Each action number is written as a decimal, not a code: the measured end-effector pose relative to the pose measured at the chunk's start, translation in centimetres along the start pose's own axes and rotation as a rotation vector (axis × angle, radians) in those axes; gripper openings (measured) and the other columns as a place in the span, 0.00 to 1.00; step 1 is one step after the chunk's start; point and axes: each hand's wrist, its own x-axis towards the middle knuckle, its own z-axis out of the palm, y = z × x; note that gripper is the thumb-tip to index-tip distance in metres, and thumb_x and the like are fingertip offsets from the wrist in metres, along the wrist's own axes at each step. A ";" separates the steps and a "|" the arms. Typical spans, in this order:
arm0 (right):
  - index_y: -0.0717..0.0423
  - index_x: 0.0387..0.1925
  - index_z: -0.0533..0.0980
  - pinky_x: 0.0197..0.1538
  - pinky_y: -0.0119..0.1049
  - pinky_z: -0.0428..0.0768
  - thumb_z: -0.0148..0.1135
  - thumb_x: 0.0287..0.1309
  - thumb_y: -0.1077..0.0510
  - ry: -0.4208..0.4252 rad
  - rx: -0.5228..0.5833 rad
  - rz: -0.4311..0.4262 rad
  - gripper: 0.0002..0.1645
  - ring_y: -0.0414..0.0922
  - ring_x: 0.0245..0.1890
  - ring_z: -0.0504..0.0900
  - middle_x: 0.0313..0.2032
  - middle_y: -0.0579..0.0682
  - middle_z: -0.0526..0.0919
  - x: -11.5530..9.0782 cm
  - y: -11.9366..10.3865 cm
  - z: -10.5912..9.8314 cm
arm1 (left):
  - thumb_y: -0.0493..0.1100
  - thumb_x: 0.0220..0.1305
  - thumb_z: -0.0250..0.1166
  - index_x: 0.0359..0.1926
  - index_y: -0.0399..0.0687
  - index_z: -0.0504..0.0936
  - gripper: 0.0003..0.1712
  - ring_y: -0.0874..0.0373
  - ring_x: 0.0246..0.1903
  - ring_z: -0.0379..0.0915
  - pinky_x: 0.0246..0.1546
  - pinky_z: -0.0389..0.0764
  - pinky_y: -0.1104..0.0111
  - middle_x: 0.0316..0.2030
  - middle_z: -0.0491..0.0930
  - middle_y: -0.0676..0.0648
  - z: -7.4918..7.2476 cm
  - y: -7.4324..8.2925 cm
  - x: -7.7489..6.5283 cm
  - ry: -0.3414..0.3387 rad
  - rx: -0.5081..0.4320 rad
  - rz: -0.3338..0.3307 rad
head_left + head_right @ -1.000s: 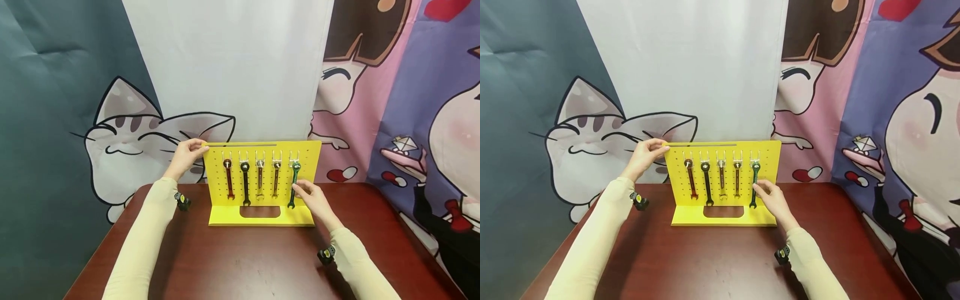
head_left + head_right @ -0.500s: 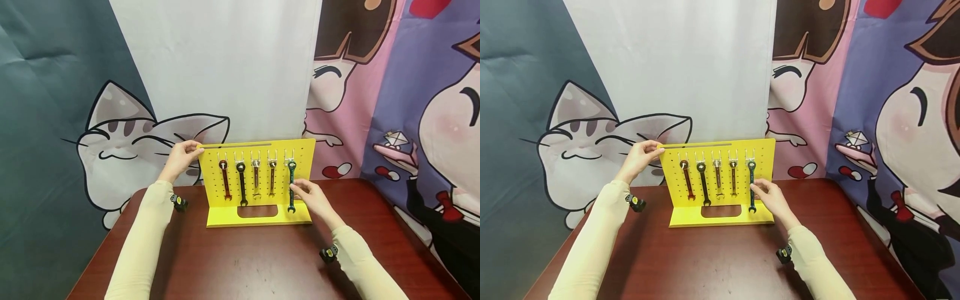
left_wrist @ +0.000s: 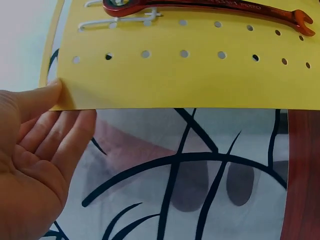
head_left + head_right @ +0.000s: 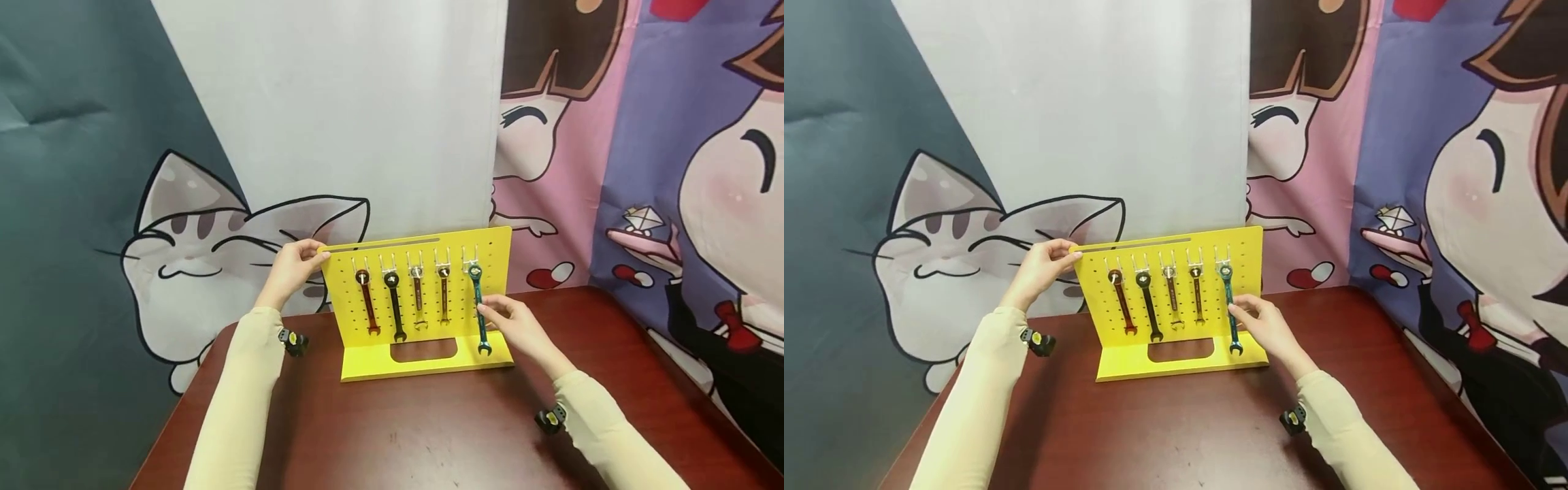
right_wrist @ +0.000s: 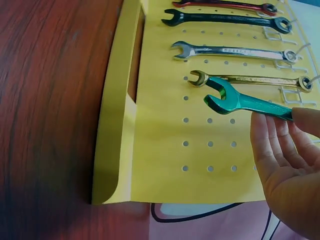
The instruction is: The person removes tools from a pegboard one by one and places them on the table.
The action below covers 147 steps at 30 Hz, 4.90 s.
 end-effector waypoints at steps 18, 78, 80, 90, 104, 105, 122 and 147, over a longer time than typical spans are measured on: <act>0.67 0.57 0.76 0.49 0.45 0.87 0.61 0.72 0.51 -0.005 0.066 -0.014 0.24 0.46 0.38 0.85 0.46 0.62 0.84 -0.8 -1.3 -0.1 | 0.44 0.73 0.64 0.52 0.38 0.82 0.14 0.46 0.46 0.83 0.52 0.85 0.54 0.45 0.84 0.37 -0.9 0.7 0.7 -0.081 0.061 0.016; 0.83 0.53 0.72 0.37 0.38 0.89 0.59 0.70 0.60 -0.054 0.012 0.263 0.24 0.44 0.30 0.83 0.36 0.58 0.86 -3.6 7.7 -6.9 | 0.47 0.70 0.67 0.55 0.39 0.82 0.19 0.47 0.46 0.84 0.47 0.87 0.64 0.45 0.85 0.38 0.3 -1.4 0.1 0.016 -0.062 0.029; 0.83 0.52 0.72 0.36 0.38 0.89 0.59 0.70 0.61 -0.078 -0.001 0.263 0.24 0.45 0.30 0.82 0.35 0.56 0.85 -3.5 7.7 -6.7 | 0.46 0.70 0.67 0.53 0.39 0.83 0.18 0.48 0.45 0.84 0.46 0.87 0.65 0.44 0.85 0.39 0.2 -1.4 0.1 0.020 -0.067 0.038; 0.82 0.48 0.75 0.33 0.37 0.88 0.62 0.67 0.64 -0.201 -0.016 0.279 0.19 0.44 0.29 0.80 0.29 0.51 0.80 -3.6 7.8 -5.9 | 0.47 0.70 0.66 0.54 0.40 0.83 0.18 0.49 0.44 0.84 0.48 0.87 0.62 0.43 0.86 0.40 0.5 -1.5 0.1 0.028 -0.059 0.045; 0.81 0.44 0.76 0.30 0.34 0.88 0.63 0.64 0.66 -0.243 -0.030 0.337 0.15 0.42 0.24 0.80 0.26 0.50 0.78 -3.4 8.6 -5.2 | 0.47 0.71 0.66 0.55 0.39 0.82 0.19 0.48 0.46 0.84 0.49 0.87 0.63 0.46 0.85 0.39 0.4 -1.4 0.1 0.022 -0.069 0.026; 0.81 0.44 0.76 0.30 0.34 0.88 0.64 0.64 0.66 -0.239 -0.033 0.344 0.16 0.42 0.24 0.80 0.26 0.50 0.78 -3.4 8.6 -5.3 | 0.47 0.70 0.66 0.55 0.39 0.82 0.19 0.48 0.46 0.84 0.49 0.87 0.63 0.46 0.85 0.39 0.4 -1.4 0.2 0.020 -0.071 0.028; 0.75 0.35 0.81 0.30 0.40 0.89 0.68 0.58 0.67 -0.194 -0.185 0.385 0.10 0.44 0.26 0.82 0.27 0.52 0.83 -3.0 7.4 -4.8 | 0.47 0.70 0.67 0.53 0.41 0.83 0.17 0.50 0.43 0.84 0.47 0.87 0.62 0.44 0.85 0.40 0.3 -1.3 0.1 0.024 -0.083 0.040; 0.73 0.35 0.82 0.31 0.39 0.89 0.69 0.57 0.65 -0.163 -0.187 0.414 0.11 0.44 0.26 0.81 0.30 0.54 0.82 -3.3 7.4 -4.7 | 0.47 0.70 0.67 0.54 0.39 0.83 0.19 0.47 0.45 0.84 0.47 0.87 0.64 0.44 0.85 0.38 0.6 -1.3 -0.1 0.026 -0.105 0.013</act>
